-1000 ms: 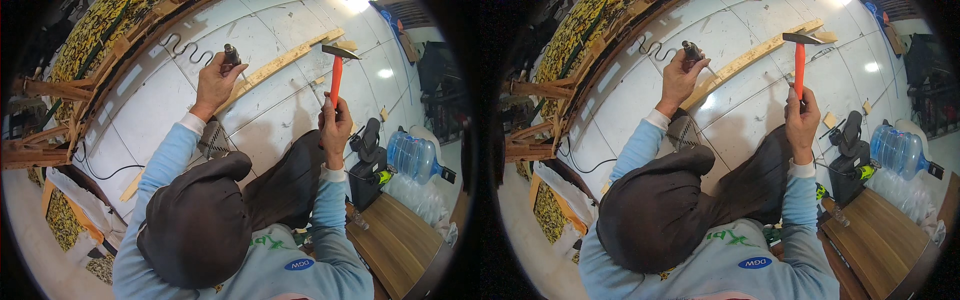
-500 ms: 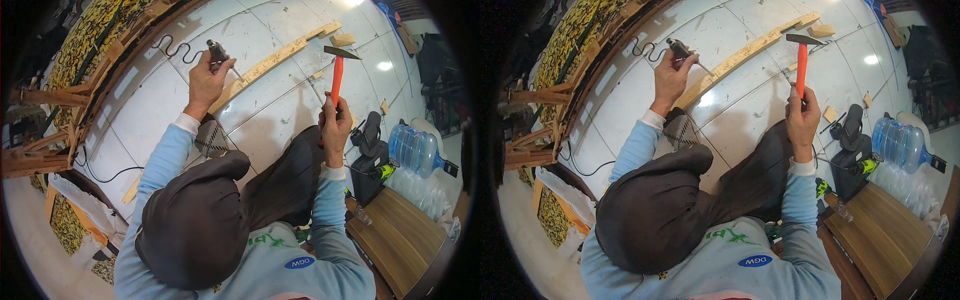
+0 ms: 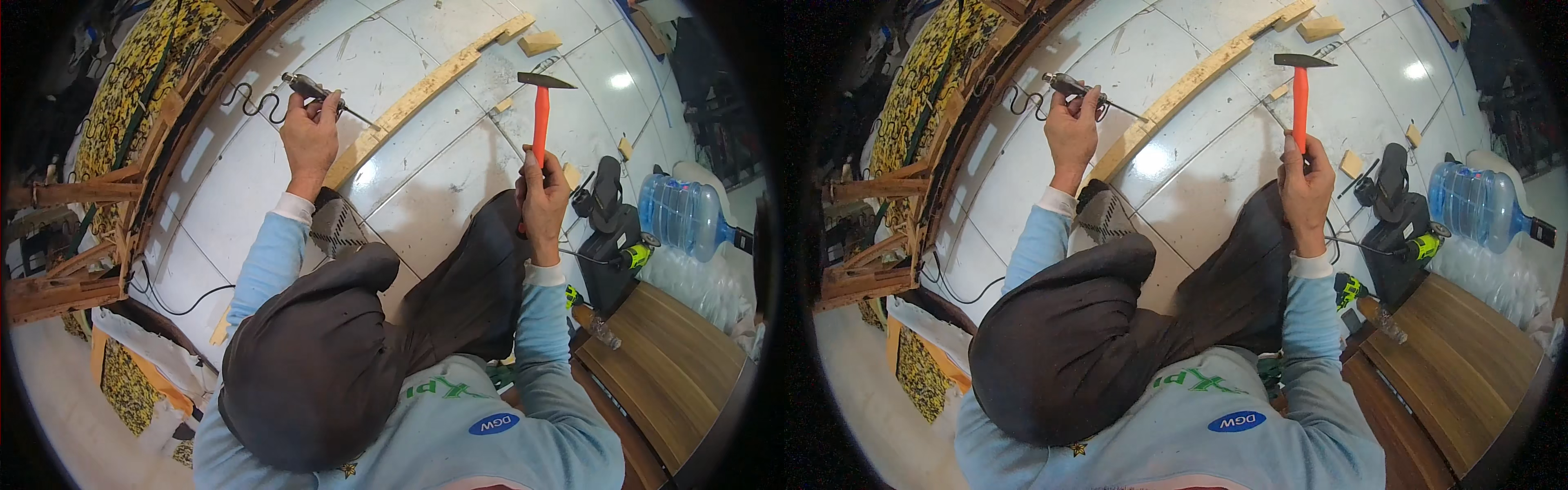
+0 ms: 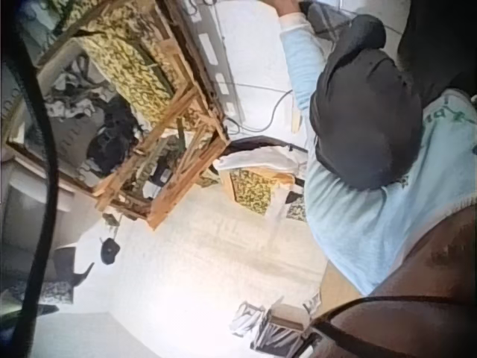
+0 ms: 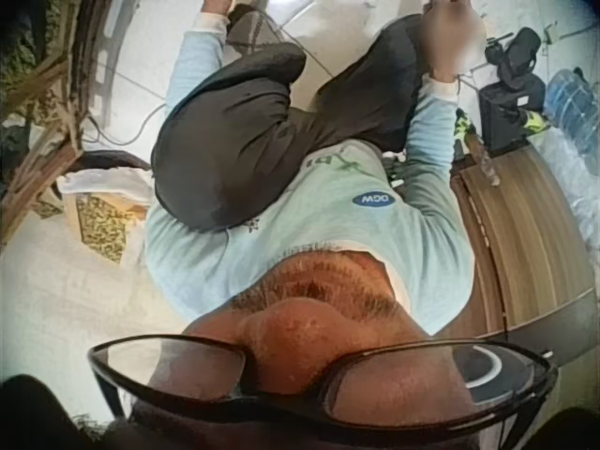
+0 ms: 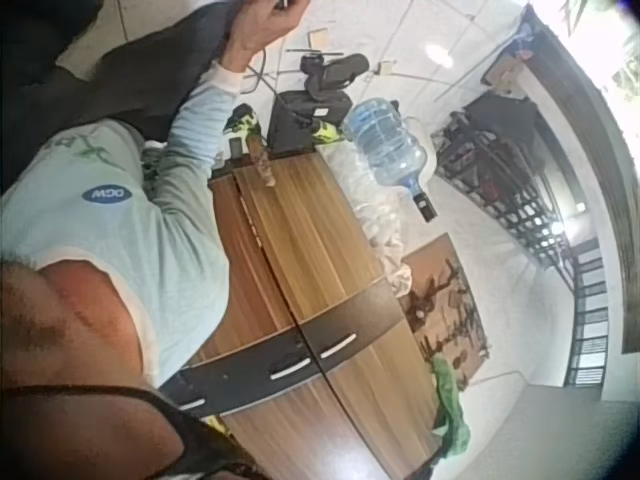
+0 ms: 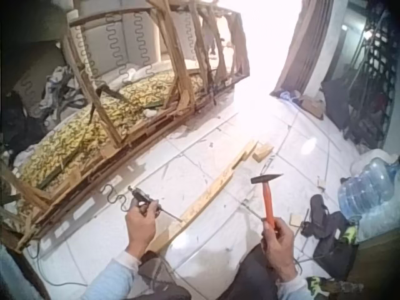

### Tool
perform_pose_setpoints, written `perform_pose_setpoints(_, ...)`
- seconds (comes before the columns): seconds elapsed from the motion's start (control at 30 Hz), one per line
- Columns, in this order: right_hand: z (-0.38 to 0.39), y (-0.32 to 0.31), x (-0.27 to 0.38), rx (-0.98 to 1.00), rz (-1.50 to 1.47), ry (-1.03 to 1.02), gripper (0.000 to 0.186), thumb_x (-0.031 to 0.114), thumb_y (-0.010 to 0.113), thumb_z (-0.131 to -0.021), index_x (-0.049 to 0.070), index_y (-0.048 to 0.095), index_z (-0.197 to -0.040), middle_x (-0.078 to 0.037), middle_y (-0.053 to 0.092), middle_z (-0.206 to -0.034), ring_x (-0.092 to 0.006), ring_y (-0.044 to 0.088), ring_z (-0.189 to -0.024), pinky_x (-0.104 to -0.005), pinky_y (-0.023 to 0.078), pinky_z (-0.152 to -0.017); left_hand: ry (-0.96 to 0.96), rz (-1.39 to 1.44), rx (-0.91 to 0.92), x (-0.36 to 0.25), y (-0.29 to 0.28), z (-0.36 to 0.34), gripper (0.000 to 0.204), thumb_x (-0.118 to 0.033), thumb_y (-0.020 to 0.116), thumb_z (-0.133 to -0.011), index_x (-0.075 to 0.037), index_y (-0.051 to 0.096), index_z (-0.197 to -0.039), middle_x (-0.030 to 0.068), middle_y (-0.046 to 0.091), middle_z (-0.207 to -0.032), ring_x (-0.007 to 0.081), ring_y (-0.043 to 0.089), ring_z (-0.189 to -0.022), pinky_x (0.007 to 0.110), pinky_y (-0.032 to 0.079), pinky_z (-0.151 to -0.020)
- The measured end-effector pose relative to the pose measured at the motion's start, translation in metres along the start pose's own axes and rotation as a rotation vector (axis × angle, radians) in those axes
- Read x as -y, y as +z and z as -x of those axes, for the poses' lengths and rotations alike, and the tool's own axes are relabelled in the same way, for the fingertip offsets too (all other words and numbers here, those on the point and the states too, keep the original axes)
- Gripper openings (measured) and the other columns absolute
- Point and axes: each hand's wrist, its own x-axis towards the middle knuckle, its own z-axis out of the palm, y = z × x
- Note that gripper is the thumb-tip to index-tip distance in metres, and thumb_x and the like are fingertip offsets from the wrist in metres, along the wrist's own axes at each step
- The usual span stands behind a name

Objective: The person sits on the floor and uses a hammer and nail set to attach a wooden slat to a metal spring on a furniture frame. They then use a power drill to secure the slat to the wooden frame structure.

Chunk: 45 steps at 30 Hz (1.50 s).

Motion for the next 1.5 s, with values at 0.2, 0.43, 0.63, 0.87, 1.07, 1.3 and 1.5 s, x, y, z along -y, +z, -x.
perform_pose_setpoints(0.2, 0.001, -0.004, 0.001, -0.011, -0.007, 0.023, 0.030, 0.027, 0.063, -0.109, 0.001, 0.069, -0.123, 0.002, 0.056, -0.079, -0.0033, 0.051, -0.059, -0.0211, 0.038, -0.049, 0.020, -0.044, -0.020, -0.006, -0.001, 0.001, 0.033, -0.022, 0.075, -0.101, 0.002, 0.064, -0.121, 0.0105, 0.080, -0.089, 0.0099, 0.072, -0.077, 0.025, 0.056, -0.073)
perform_pose_setpoints(0.43, -0.003, -0.004, -0.004, -0.002, -0.017, 0.018, 0.029, 0.026, 0.063, -0.109, 0.002, 0.069, -0.123, 0.002, 0.057, -0.080, -0.0035, 0.051, -0.058, -0.0212, 0.038, -0.048, 0.017, -0.089, -0.013, -0.010, -0.001, 0.003, 0.037, -0.024, 0.076, -0.101, 0.002, 0.065, -0.124, 0.0105, 0.080, -0.089, 0.0114, 0.075, -0.082, 0.025, 0.057, -0.075)
perform_pose_setpoints(0.63, -0.003, -0.001, -0.004, 0.016, -0.010, 0.014, 0.028, 0.026, 0.062, -0.110, 0.002, 0.069, -0.124, 0.002, 0.056, -0.082, -0.0030, 0.051, -0.057, -0.0206, 0.038, -0.046, 0.019, -0.080, -0.014, -0.009, -0.001, 0.003, 0.038, -0.024, 0.076, -0.101, 0.003, 0.064, -0.125, 0.0123, 0.080, -0.093, 0.0128, 0.075, -0.084, 0.026, 0.057, -0.076)
perform_pose_setpoints(0.87, -0.002, 0.005, 0.000, 0.002, -0.047, 0.049, 0.026, 0.024, 0.064, -0.109, 0.002, 0.070, -0.122, 0.002, 0.058, -0.077, -0.0035, 0.050, -0.058, -0.0220, 0.036, -0.049, 0.051, -0.079, -0.040, -0.003, -0.001, 0.003, 0.033, -0.027, 0.076, -0.099, 0.002, 0.064, -0.109, 0.0160, 0.080, -0.092, 0.0183, 0.079, -0.083, 0.031, 0.059, -0.074)
perform_pose_setpoints(1.07, -0.003, 0.007, -0.002, 0.018, -0.043, 0.063, 0.026, 0.024, 0.065, -0.108, 0.002, 0.070, -0.123, 0.003, 0.057, -0.077, -0.0029, 0.049, -0.057, -0.0216, 0.036, -0.049, 0.052, -0.074, -0.028, -0.010, -0.001, 0.005, 0.032, -0.026, 0.076, -0.099, 0.002, 0.064, -0.108, 0.0163, 0.080, -0.092, 0.0189, 0.079, -0.085, 0.030, 0.059, -0.074)
perform_pose_setpoints(1.3, -0.003, 0.013, -0.006, 0.068, -0.078, 0.063, 0.027, 0.024, 0.065, -0.108, 0.002, 0.070, -0.124, 0.003, 0.057, -0.078, -0.0031, 0.049, -0.059, -0.0222, 0.035, -0.051, 0.075, -0.058, -0.024, -0.005, 0.000, 0.005, 0.033, -0.026, 0.076, -0.099, 0.003, 0.064, -0.110, 0.0167, 0.080, -0.094, 0.0192, 0.080, -0.088, 0.030, 0.059, -0.075)
perform_pose_setpoints(1.5, -0.001, 0.019, 0.000, 0.083, -0.043, 0.066, 0.030, 0.025, 0.065, -0.108, 0.002, 0.069, -0.126, 0.002, 0.058, -0.080, -0.0036, 0.050, -0.061, -0.0227, 0.036, -0.053, 0.044, -0.054, 0.000, -0.008, -0.001, 0.006, 0.034, -0.021, 0.075, -0.101, 0.002, 0.064, -0.123, 0.0095, 0.078, -0.098, 0.0138, 0.075, -0.090, 0.028, 0.059, -0.080)
